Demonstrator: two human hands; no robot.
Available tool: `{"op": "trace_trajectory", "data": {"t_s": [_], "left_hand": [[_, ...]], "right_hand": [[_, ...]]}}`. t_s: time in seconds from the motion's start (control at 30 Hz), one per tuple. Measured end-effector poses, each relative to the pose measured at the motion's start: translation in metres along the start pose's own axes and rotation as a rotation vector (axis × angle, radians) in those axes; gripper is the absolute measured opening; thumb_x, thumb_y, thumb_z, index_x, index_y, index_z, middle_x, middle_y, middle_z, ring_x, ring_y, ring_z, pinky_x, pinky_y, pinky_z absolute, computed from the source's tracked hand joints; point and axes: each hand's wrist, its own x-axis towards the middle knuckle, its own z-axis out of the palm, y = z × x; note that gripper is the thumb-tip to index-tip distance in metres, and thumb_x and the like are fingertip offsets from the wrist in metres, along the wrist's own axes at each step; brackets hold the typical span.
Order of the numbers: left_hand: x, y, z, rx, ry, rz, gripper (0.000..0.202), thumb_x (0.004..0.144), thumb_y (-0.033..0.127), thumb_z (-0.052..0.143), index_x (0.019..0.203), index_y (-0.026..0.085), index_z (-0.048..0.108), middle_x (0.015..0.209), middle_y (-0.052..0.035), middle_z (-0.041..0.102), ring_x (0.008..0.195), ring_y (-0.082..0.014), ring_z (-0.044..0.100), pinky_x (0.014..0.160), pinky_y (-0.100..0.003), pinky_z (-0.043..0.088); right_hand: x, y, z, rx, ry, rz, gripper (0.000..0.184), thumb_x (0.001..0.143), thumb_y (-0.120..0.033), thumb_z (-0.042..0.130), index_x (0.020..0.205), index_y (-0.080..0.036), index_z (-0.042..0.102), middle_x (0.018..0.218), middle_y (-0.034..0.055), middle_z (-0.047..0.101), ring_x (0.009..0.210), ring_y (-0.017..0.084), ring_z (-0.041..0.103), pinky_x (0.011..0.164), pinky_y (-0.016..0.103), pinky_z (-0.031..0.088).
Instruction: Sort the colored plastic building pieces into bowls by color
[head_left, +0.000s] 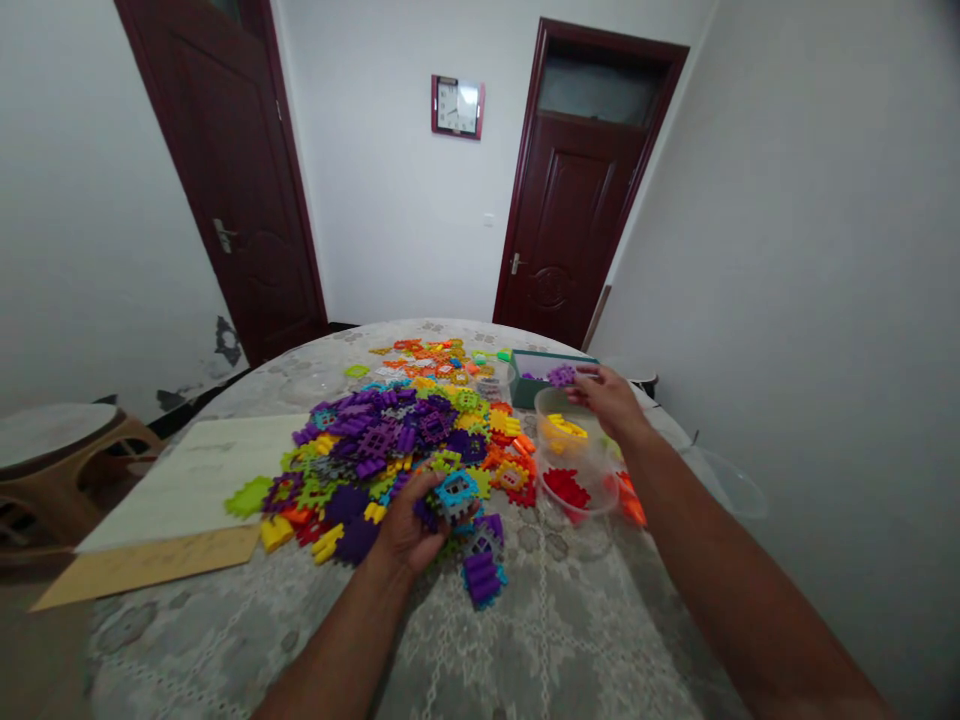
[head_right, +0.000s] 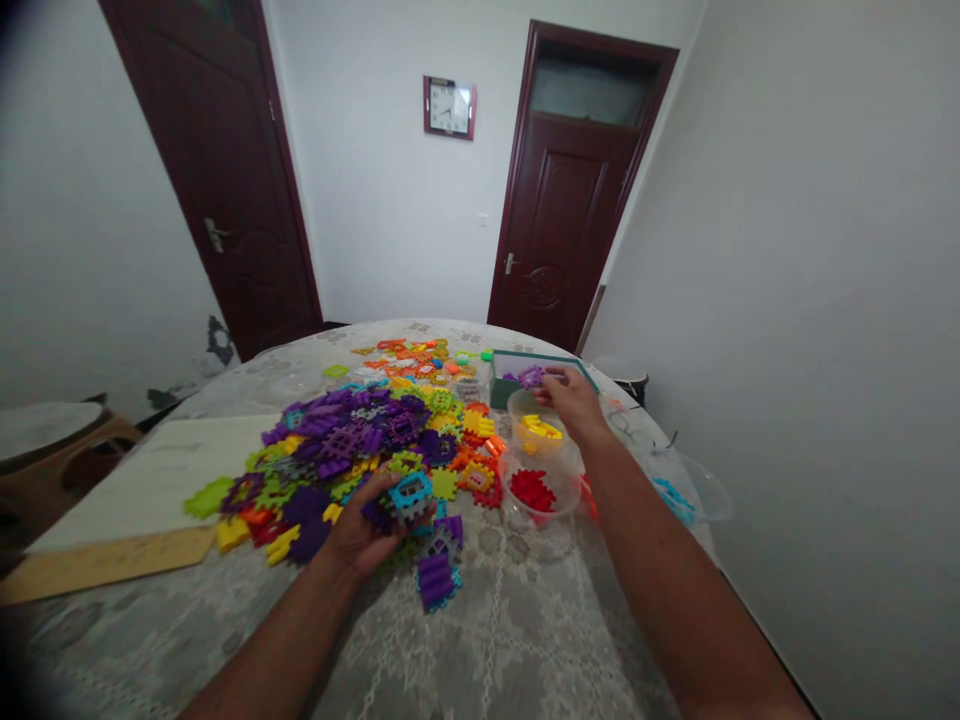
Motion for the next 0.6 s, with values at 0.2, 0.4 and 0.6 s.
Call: {"op": "trace_trajectory", "data": {"t_s": [0.2,0.4,0.6], "left_hand": [[0.001,-0.004,-0.002,-0.011,-0.016,-0.019,0.031,0.076,0.01,0.073,0.103,0.021,0.06,0.085,-0.0013,0.073,0.066,-0.0209,0.072,0.07,-0.049,0.067],[0.003,-0.008,-0.003,-0.026,-0.058,-0.037,0.032,0.074,0.013,0.076,0.102,0.02,0.062,0.084,-0.0017,0.073,0.067,-0.021,0.071,0.07,-0.044,0.065],[0.002,-0.008,0.0,-0.021,-0.089,-0.012,0.026,0.073,0.014,0.076,0.095,0.019,0.063,0.08,-0.0008,0.071,0.062,-0.0176,0.067,0.06,-0.032,0.061]], "right_hand": [[-0.019,0.01,0.01,-0.016,0.011,-0.069,0.026,0.086,-0.026,0.066,0.11,-0.015,0.071,0.109,0.0119,0.075,0.081,0.017,0.074,0.062,0.024,0.06],[-0.129,-0.001,0.047,-0.291,-0.568,-0.314,0.028,0.094,-0.031,0.068,0.12,-0.024,0.075,0.103,0.0062,0.076,0.083,0.018,0.071,0.073,0.032,0.06],[-0.173,0.006,0.077,-0.341,-0.654,-0.616,0.028,0.097,-0.018,0.064,0.122,-0.027,0.074,0.127,0.0098,0.069,0.115,0.024,0.067,0.102,0.044,0.055]]}}
